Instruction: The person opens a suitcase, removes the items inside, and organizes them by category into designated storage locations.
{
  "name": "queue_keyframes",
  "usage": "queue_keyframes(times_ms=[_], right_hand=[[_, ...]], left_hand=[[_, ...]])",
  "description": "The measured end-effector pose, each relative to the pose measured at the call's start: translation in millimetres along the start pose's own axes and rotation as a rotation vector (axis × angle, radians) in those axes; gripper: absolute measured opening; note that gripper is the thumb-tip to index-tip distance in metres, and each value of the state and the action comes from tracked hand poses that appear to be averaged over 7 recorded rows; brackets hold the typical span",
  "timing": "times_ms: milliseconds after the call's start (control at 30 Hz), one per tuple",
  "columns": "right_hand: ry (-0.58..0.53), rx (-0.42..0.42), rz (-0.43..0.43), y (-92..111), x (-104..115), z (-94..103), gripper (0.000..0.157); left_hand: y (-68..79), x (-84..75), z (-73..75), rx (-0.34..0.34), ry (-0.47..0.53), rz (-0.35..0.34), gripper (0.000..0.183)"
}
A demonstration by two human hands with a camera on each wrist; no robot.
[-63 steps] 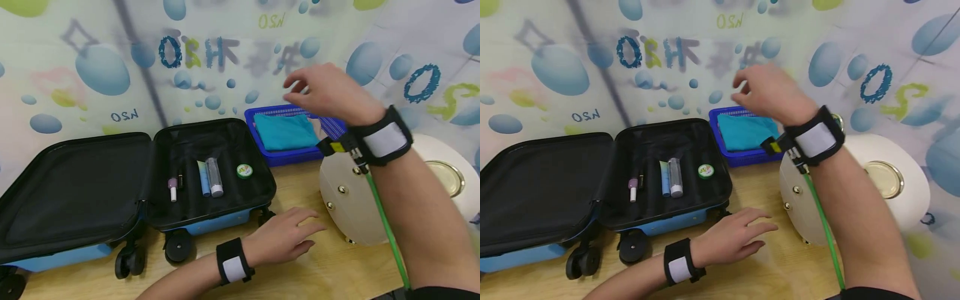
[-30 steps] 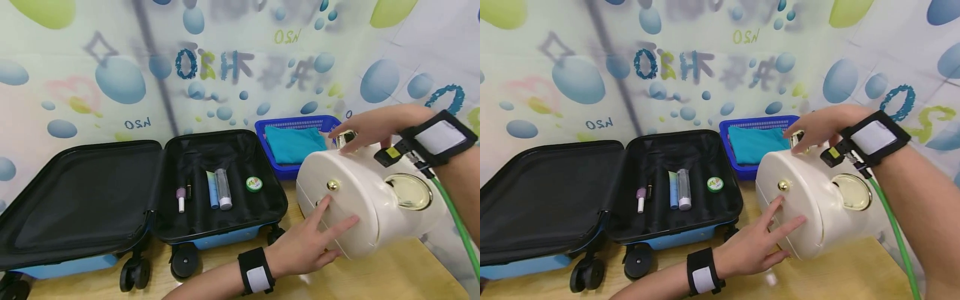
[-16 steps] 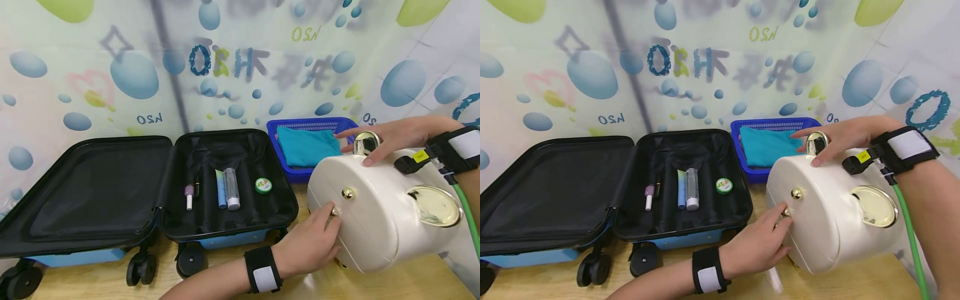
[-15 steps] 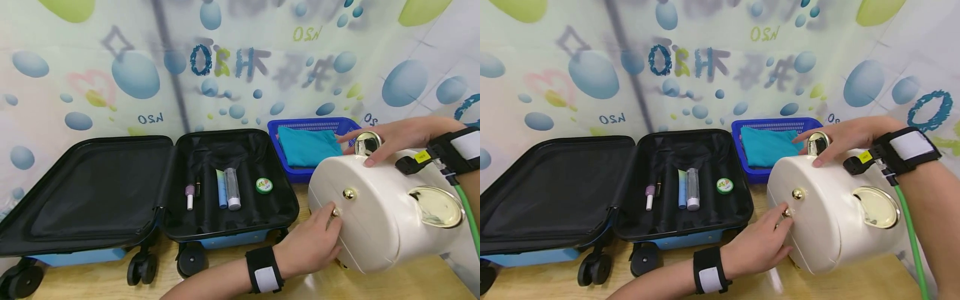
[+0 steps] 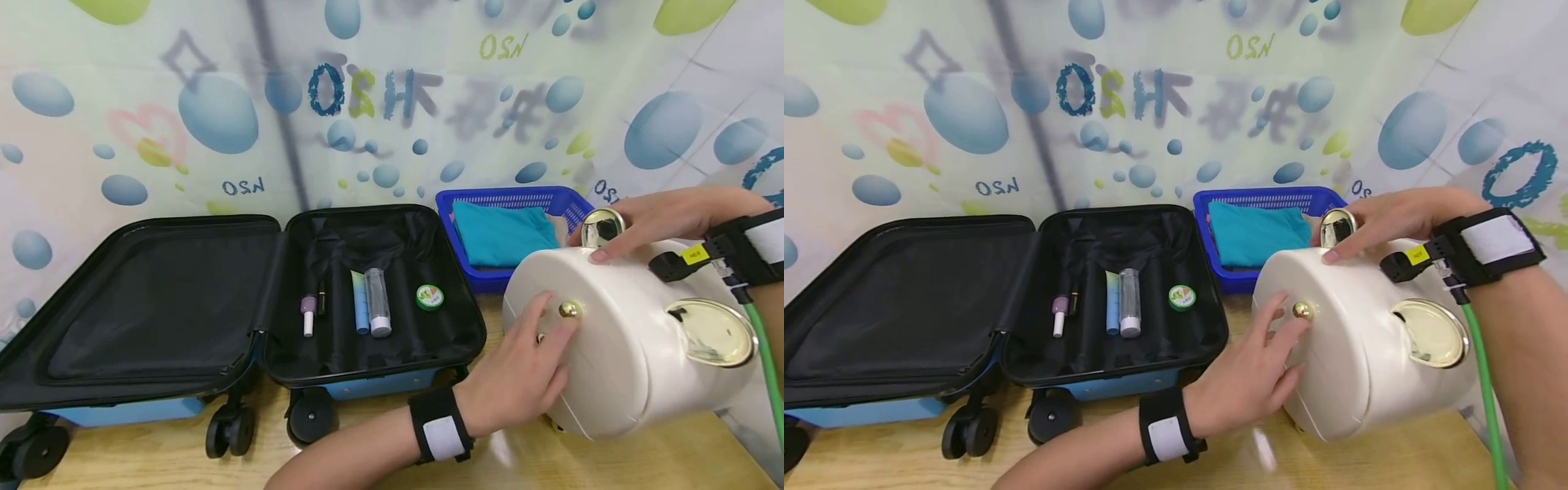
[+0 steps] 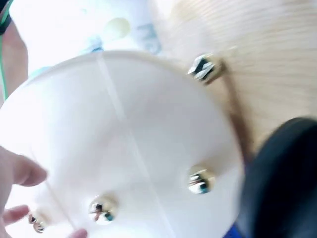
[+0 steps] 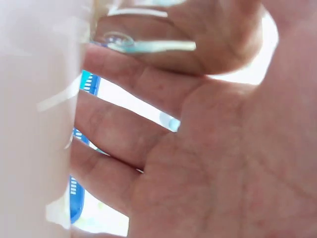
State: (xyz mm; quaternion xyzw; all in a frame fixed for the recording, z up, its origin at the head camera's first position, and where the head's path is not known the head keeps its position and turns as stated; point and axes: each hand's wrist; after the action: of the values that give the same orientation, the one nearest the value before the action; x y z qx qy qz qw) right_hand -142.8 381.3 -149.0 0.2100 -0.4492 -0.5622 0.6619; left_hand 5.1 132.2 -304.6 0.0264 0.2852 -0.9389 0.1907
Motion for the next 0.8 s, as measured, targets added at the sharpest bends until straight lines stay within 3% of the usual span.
queue_keyframes(times_ms=[167,400,567,800], right_hand=[[0.034,-0.029,-0.018,2.8,-6.4,1.7,0.038],[0.004,-0.016,0.026,2.6,-9.7,-0.1,0.032],[0.020,-0.018,0.050,1.6,-12.1,-0.7,0.031],[0.017,-0.016,0.039,3.4,-18.0,-0.6,0.031]], left_hand=[[-20.9,7.0,12.7,-0.017,-0.018,-0.022,0.036],[-34.4,13.9,17.2,-0.076,-0.018,0.017,0.025],[-34.8,14.5,14.4,-0.118,-0.038,0.043,0.023],[-22.8,14.4,20.5,-0.112,-0.053,0.064,0.021]])
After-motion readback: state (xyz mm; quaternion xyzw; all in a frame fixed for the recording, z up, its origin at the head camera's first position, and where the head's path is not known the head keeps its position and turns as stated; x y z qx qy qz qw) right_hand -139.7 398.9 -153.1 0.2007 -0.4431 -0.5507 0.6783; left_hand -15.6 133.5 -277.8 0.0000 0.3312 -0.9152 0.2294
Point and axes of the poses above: each hand's wrist, its own y-axis away from the middle knuckle, its own z-axis out of the back of the hand, x = y × z, and after that the axes turned 13 degrees about -z, right-handed
